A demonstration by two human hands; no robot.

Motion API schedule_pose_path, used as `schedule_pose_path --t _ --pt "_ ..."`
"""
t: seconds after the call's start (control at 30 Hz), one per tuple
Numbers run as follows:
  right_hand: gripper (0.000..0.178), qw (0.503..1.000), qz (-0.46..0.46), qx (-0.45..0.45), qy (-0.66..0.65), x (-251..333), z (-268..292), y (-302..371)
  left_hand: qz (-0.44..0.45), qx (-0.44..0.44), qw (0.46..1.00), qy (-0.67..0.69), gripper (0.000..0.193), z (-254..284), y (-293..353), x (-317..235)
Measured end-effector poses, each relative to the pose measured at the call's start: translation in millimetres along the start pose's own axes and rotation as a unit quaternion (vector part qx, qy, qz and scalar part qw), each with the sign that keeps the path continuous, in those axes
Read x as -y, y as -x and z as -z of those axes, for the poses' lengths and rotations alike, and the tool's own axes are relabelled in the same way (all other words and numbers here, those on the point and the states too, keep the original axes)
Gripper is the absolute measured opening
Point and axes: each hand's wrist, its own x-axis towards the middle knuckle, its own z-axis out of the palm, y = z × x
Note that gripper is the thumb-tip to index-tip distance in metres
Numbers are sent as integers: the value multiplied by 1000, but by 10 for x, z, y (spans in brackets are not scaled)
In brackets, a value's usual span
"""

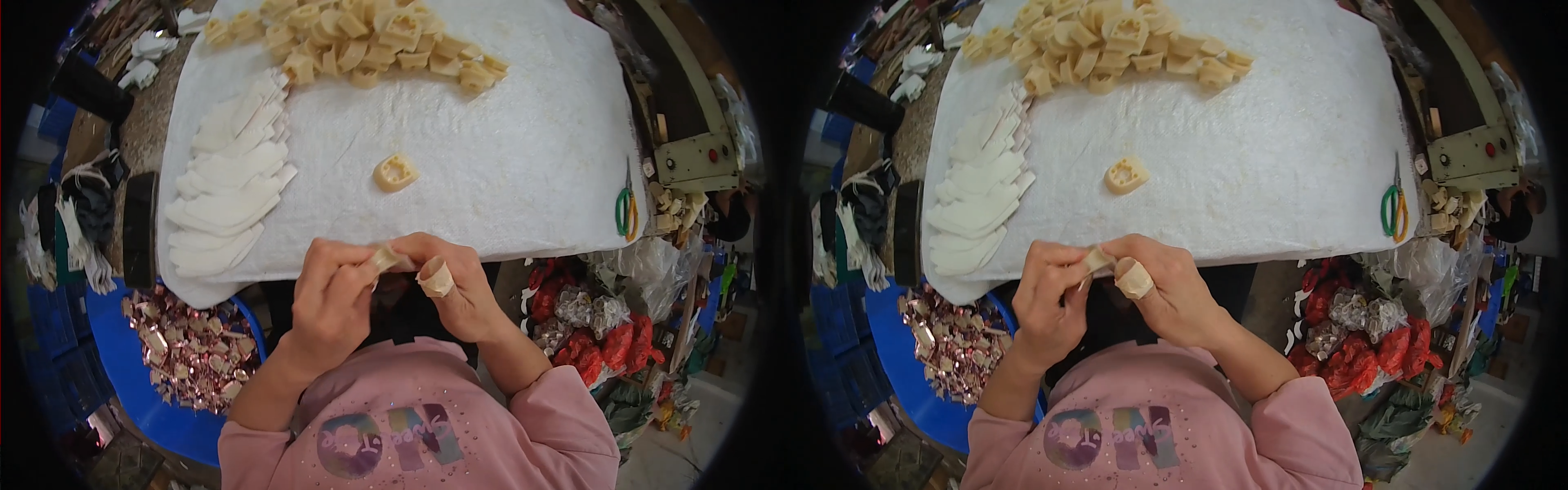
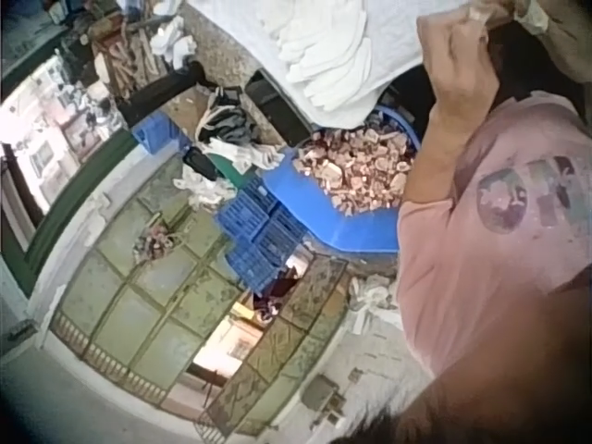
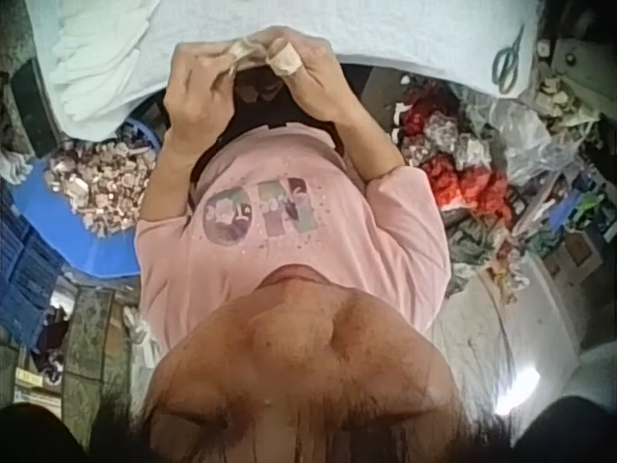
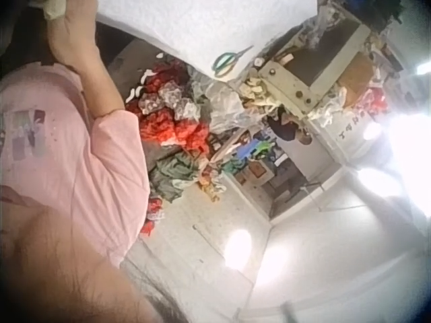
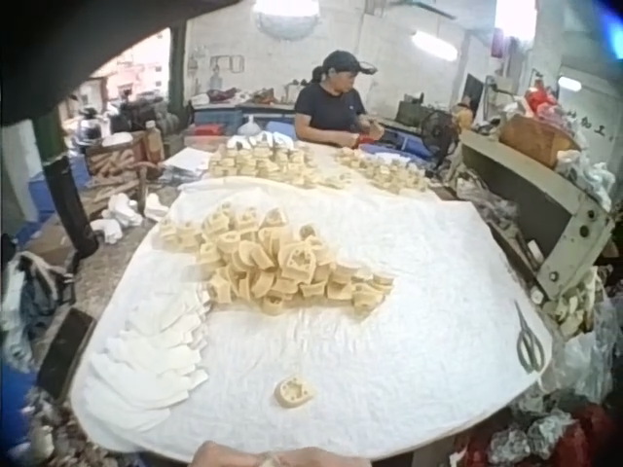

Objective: Inserting curved white structural strips into molded beige shoe components.

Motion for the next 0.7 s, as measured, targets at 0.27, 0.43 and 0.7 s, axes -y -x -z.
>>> schedule_pose_path --t 0.27,0.43,0.7 --pt "48 926 -75 168 -331 -127 198 -119 9 28 980 197 22 23 49 -80" --pt "41 954 -50 140 -262 -172 63 -111 -19 49 989 135 20 42 42 -40" --pt "41 970 -112 6 -214 -228 -105 -148 126 -22 968 216 13 -68 71 8"
